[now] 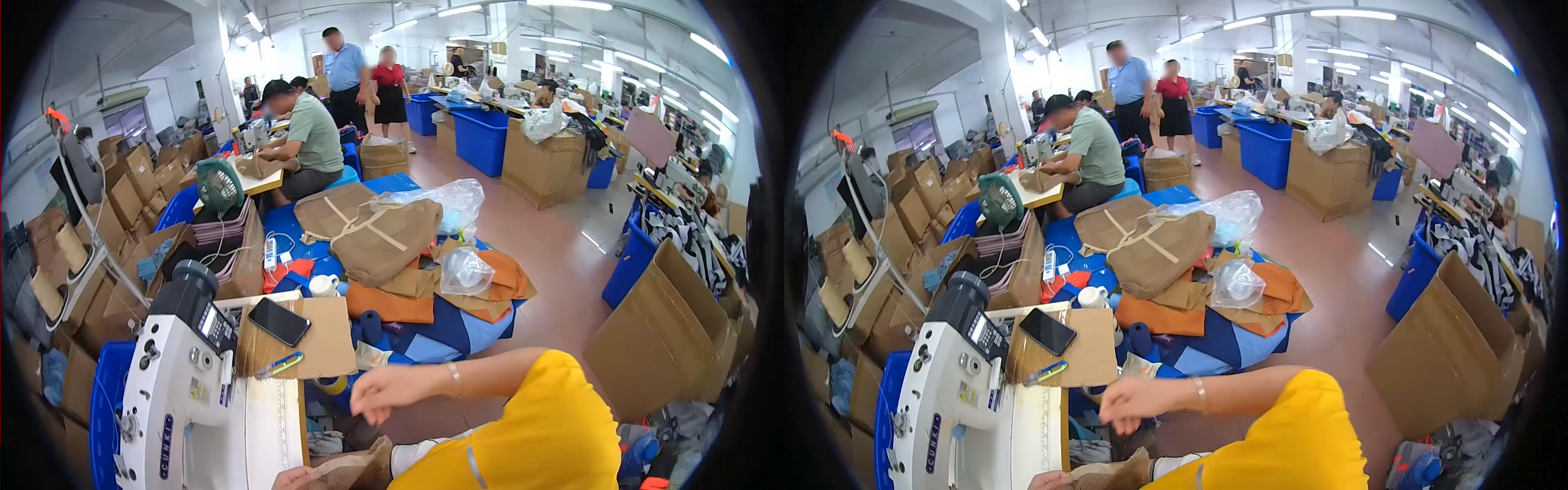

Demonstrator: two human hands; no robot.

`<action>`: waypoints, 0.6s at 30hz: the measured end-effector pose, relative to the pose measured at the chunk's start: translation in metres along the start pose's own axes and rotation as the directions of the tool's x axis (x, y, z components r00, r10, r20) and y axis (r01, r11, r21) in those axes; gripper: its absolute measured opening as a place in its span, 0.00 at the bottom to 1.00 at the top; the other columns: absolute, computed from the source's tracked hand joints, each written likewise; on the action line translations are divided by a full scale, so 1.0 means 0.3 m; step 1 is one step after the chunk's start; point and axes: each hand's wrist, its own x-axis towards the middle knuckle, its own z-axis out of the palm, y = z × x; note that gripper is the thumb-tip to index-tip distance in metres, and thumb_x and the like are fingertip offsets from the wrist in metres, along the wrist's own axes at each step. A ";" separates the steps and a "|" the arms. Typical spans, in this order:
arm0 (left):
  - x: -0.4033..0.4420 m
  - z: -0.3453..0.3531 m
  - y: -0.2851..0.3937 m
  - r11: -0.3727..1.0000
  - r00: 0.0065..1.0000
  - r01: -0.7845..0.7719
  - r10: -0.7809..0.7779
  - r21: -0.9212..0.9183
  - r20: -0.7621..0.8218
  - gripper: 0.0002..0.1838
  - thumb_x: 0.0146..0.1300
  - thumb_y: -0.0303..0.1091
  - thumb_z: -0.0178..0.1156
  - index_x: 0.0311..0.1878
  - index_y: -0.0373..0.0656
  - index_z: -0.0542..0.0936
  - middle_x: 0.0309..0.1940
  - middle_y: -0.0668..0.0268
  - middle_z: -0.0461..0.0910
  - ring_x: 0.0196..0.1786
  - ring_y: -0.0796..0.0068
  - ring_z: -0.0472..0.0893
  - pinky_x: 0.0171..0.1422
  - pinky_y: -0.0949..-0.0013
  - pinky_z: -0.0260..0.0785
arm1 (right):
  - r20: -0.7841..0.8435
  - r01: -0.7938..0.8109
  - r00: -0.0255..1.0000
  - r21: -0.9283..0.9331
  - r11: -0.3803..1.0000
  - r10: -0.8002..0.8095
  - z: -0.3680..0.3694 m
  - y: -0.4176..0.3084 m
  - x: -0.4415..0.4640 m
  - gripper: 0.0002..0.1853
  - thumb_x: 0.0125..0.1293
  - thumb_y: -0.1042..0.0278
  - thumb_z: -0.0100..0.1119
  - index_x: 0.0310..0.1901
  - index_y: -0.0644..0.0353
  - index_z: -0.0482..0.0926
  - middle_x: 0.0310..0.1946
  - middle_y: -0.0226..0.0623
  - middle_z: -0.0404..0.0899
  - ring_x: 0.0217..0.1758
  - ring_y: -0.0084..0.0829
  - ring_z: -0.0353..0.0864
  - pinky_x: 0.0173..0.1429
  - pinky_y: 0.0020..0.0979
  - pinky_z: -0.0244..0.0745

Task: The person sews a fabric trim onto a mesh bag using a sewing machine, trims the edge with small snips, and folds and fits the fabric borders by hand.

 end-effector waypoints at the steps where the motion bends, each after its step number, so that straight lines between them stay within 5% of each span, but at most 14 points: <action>1: 0.041 -0.005 -0.001 1.000 1.000 -0.004 0.004 0.012 0.012 0.07 0.67 0.33 0.56 0.42 0.41 0.80 0.33 0.72 0.79 0.37 0.81 0.77 0.43 0.78 0.69 | -0.102 0.008 0.995 -0.019 1.000 -0.010 -0.057 -0.019 -0.047 0.12 0.71 0.61 0.54 0.43 0.62 0.79 0.30 0.35 0.83 0.31 0.24 0.83 0.35 0.25 0.79; 4: 0.109 -0.001 0.005 0.999 0.996 -0.029 0.026 0.036 0.084 0.09 0.68 0.33 0.56 0.44 0.41 0.81 0.35 0.72 0.80 0.38 0.82 0.77 0.45 0.79 0.68 | -0.459 0.023 0.884 -0.138 0.990 -0.084 -0.264 -0.087 -0.203 0.10 0.71 0.66 0.53 0.45 0.62 0.79 0.32 0.37 0.83 0.33 0.26 0.84 0.40 0.27 0.81; 6: 0.123 -0.004 0.010 0.999 0.995 -0.018 0.013 0.050 0.103 0.08 0.67 0.33 0.57 0.44 0.40 0.81 0.35 0.72 0.80 0.38 0.82 0.77 0.44 0.79 0.68 | -0.732 0.060 0.651 -0.213 0.975 -0.201 -0.432 -0.107 -0.318 0.08 0.71 0.68 0.53 0.41 0.62 0.79 0.29 0.37 0.83 0.31 0.26 0.84 0.36 0.26 0.80; 8: 0.136 -0.008 0.013 0.998 0.992 0.000 -0.007 0.056 0.127 0.08 0.67 0.33 0.57 0.43 0.40 0.81 0.34 0.72 0.80 0.37 0.82 0.77 0.44 0.79 0.68 | -0.901 -0.011 0.296 -0.334 0.942 -0.316 -0.572 -0.183 -0.446 0.07 0.69 0.69 0.54 0.39 0.63 0.78 0.23 0.35 0.81 0.24 0.23 0.79 0.29 0.25 0.75; 10: 0.146 -0.012 0.013 0.999 0.991 0.020 -0.026 0.047 0.130 0.08 0.67 0.33 0.58 0.42 0.40 0.81 0.34 0.71 0.80 0.37 0.81 0.77 0.43 0.79 0.68 | -0.911 0.079 -0.051 -0.412 0.908 -0.409 -0.718 -0.229 -0.573 0.07 0.67 0.69 0.55 0.38 0.63 0.78 0.23 0.37 0.80 0.22 0.23 0.78 0.27 0.24 0.74; 13: 0.153 -0.020 0.011 0.999 0.992 0.047 -0.048 0.016 0.115 0.07 0.66 0.32 0.58 0.40 0.39 0.81 0.33 0.71 0.80 0.36 0.81 0.77 0.43 0.78 0.68 | -0.766 -0.008 -0.444 -0.516 0.857 -0.466 -0.924 -0.304 -0.777 0.08 0.67 0.69 0.55 0.41 0.65 0.76 0.24 0.41 0.82 0.19 0.25 0.79 0.22 0.25 0.71; 15: 0.157 -0.025 0.009 0.998 0.992 0.057 -0.057 0.000 0.109 0.07 0.66 0.32 0.58 0.39 0.38 0.81 0.32 0.71 0.80 0.35 0.81 0.77 0.42 0.78 0.68 | -0.654 -0.021 -0.611 -0.549 0.836 -0.445 -0.985 -0.360 -0.877 0.09 0.66 0.72 0.54 0.45 0.66 0.75 0.26 0.41 0.83 0.20 0.24 0.79 0.23 0.24 0.72; 18: 0.162 -0.031 0.008 0.997 0.992 0.076 -0.073 -0.021 0.105 0.07 0.65 0.31 0.59 0.38 0.38 0.81 0.31 0.70 0.80 0.35 0.81 0.77 0.41 0.78 0.68 | -0.581 -0.055 -0.680 -0.568 0.821 -0.448 -0.999 -0.441 -0.948 0.12 0.66 0.73 0.54 0.50 0.67 0.74 0.28 0.41 0.83 0.23 0.23 0.80 0.25 0.24 0.72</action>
